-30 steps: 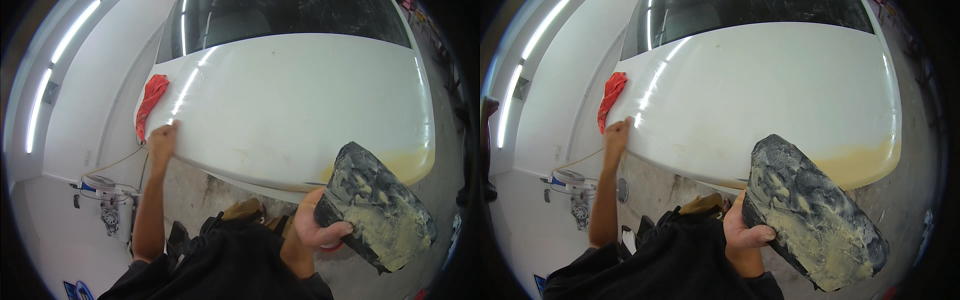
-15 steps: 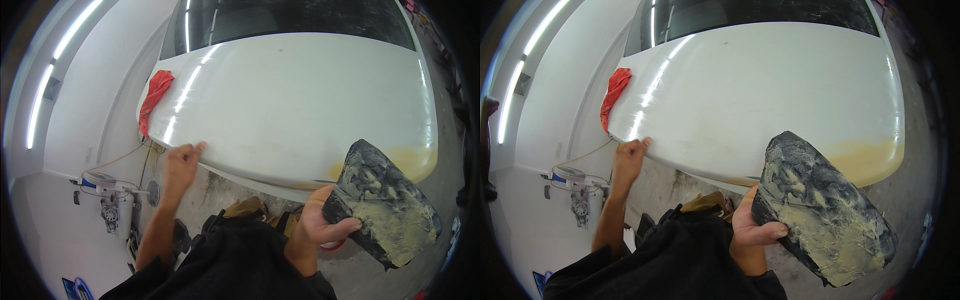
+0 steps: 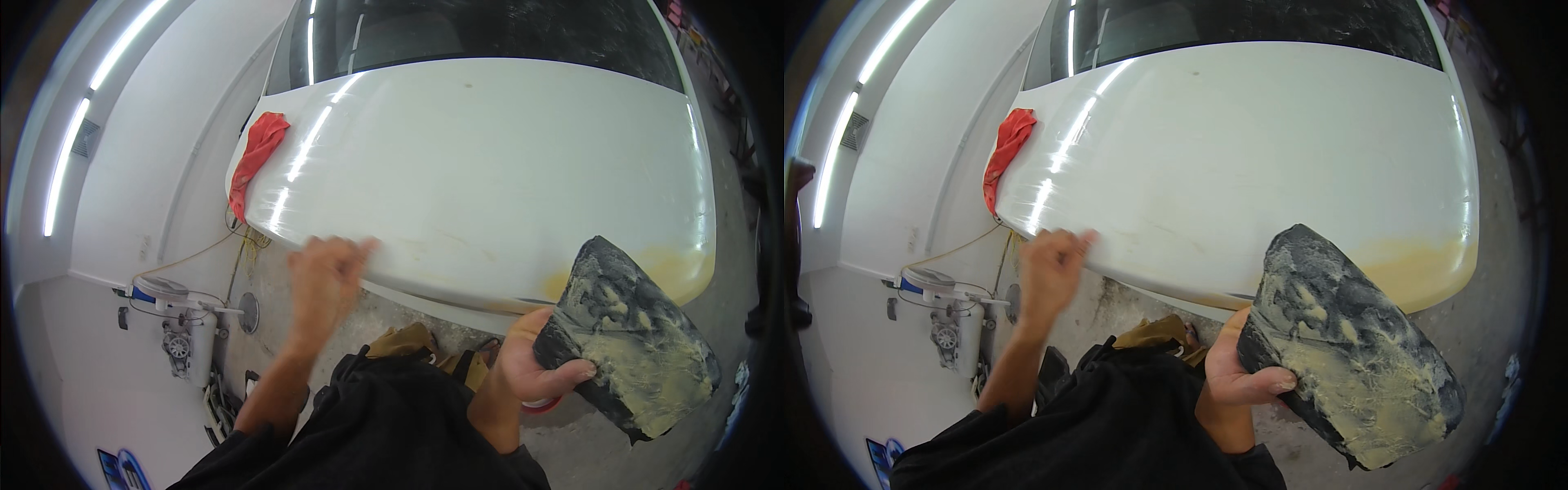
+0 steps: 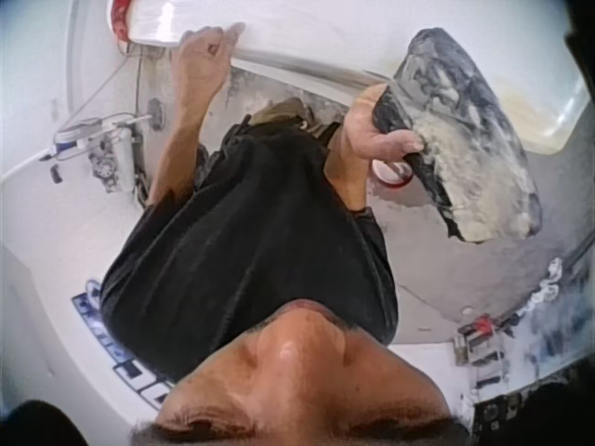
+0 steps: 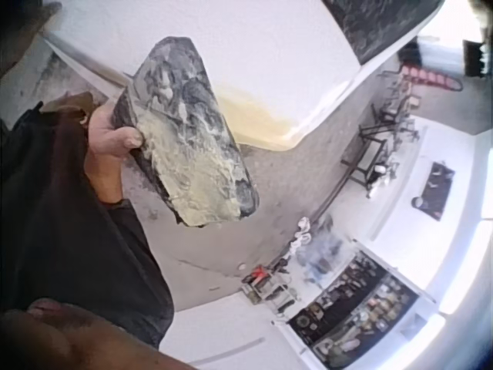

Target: The person sands the rear trunk lid of a white car using a sanding block and wipes the surface with a red cloth. The person repeatedly sands and wipes the same area, checking the surface with their hand.

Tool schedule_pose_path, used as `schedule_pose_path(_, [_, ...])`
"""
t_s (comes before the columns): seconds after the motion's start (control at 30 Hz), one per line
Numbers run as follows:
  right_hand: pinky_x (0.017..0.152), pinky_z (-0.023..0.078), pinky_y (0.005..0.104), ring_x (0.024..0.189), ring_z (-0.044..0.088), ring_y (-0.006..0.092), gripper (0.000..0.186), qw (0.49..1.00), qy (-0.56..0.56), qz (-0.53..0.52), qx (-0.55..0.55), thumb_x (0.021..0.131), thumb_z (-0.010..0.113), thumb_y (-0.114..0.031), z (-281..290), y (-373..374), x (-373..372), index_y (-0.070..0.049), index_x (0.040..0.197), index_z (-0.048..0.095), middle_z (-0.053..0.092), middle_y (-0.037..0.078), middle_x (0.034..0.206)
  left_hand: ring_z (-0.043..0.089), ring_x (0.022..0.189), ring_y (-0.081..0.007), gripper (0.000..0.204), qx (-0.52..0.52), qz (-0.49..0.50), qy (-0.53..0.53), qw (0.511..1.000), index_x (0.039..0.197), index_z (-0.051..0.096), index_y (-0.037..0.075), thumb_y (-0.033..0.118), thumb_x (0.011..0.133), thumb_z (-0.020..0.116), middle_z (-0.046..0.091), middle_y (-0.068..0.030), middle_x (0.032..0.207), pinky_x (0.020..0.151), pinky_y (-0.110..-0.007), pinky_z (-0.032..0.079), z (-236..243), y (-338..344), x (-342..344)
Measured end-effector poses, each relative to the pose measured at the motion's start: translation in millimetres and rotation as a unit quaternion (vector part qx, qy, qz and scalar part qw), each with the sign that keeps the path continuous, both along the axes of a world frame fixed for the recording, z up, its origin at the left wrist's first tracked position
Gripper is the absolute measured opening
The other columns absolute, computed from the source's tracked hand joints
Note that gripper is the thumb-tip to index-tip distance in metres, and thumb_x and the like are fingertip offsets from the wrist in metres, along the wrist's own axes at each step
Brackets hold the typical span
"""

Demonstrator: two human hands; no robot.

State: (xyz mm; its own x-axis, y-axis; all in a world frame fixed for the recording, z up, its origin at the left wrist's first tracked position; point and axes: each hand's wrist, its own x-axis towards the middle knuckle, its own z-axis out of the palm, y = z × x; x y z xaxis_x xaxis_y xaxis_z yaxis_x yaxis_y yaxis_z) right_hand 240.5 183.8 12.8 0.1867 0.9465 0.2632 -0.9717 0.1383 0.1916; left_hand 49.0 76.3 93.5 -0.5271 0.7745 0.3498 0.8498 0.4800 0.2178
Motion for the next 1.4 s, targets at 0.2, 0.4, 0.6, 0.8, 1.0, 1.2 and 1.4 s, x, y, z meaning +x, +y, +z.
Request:
schedule_pose_path(0.2, [0.11, 0.053, 0.0424, 0.127, 0.059, 0.0384, 0.047, 0.982, -0.102, -0.135, -0.081, 0.099, 0.055, 0.006, 6, -1, 2, 0.011, 0.143, 0.039, 0.044, 0.033, 0.147, 0.05, 0.078, -0.0213, 0.042, -0.037, -0.123, -0.016, 0.992, 0.063, 0.054, 0.012, 0.033, 0.085, 0.082, 0.056, -0.0009, 0.076, 0.077, -0.039, 0.034, -17, -11, 59])
schedule_pose_path(0.4, [0.114, 0.045, 0.0472, 0.132, 0.056, 0.027, 0.044, 0.999, -0.021, 0.027, -0.002, 0.1, 0.057, -0.005, 13, -3, 6, 0.01, 0.14, 0.048, 0.053, 0.025, 0.146, 0.03, 0.151, -0.0371, 0.065, -0.11, 0.114, 0.007, 0.987, 0.157, 0.035, 0.006, 0.049, 0.108, 0.038, 0.037, -0.0209, 0.16, 0.122, -0.051, 0.02, -9, -42, -67])
schedule_pose_path(0.6, [0.12, 0.034, 0.0521, 0.138, 0.048, 0.0356, 0.057, 0.935, -0.32, -0.136, -0.074, 0.102, 0.051, -0.028, 13, 0, 5, 0.01, 0.144, 0.044, 0.041, 0.03, 0.151, 0.014, 0.157, -0.0399, 0.074, -0.181, 0.113, -0.041, 0.976, 0.159, 0.02, -0.006, 0.045, 0.108, 0.035, 0.02, -0.0257, 0.167, 0.126, -0.052, 0.01, 0, 7, -75])
schedule_pose_path(0.8, [0.123, 0.027, 0.0607, 0.137, 0.042, 0.0552, 0.071, 0.897, -0.394, -0.179, -0.09, 0.106, 0.04, -0.041, 12, 13, -7, 0.011, 0.152, 0.024, 0.013, 0.043, 0.159, 0.011, 0.154, -0.0505, 0.093, -0.209, -0.19, -0.065, 0.957, 0.158, 0.012, -0.012, 0.056, 0.102, 0.041, 0.012, -0.0347, 0.165, 0.125, -0.053, 0.01, 9, 44, 60])
schedule_pose_path(1.0, [0.097, 0.025, 0.0934, 0.127, 0.056, 0.0381, 0.037, 0.871, -0.239, -0.404, -0.147, 0.105, 0.053, -0.024, 30, 30, -25, -0.003, 0.134, 0.063, 0.063, 0.014, 0.138, 0.013, 0.157, -0.0395, 0.08, -0.253, -0.164, -0.059, 0.952, 0.162, 0.02, -0.001, 0.049, 0.102, 0.043, 0.021, -0.0221, 0.168, 0.126, -0.052, 0.011, 19, 30, 4])
schedule_pose_path(1.2, [0.104, 0.018, 0.0895, 0.131, 0.051, 0.042, 0.044, 0.911, -0.005, -0.299, -0.284, 0.104, 0.055, -0.028, 54, 33, -19, 0.003, 0.135, 0.059, 0.06, 0.018, 0.139, 0.013, 0.158, -0.0351, 0.066, -0.164, 0.151, -0.103, 0.969, 0.163, 0.019, 0.004, 0.041, 0.109, 0.028, 0.019, -0.0169, 0.17, 0.128, -0.044, 0.011, 10, 29, -181])
schedule_pose_path(1.4, [0.111, 0.013, 0.0814, 0.137, 0.042, 0.0433, 0.054, 0.976, -0.075, -0.071, -0.192, 0.103, 0.056, -0.032, 48, 26, -6, 0.008, 0.139, 0.052, 0.052, 0.022, 0.144, 0.014, 0.158, -0.0362, 0.067, -0.143, 0.111, -0.045, 0.982, 0.161, 0.02, -0.001, 0.038, 0.107, 0.03, 0.019, -0.0206, 0.169, 0.128, -0.042, 0.011, -19, 17, -157])
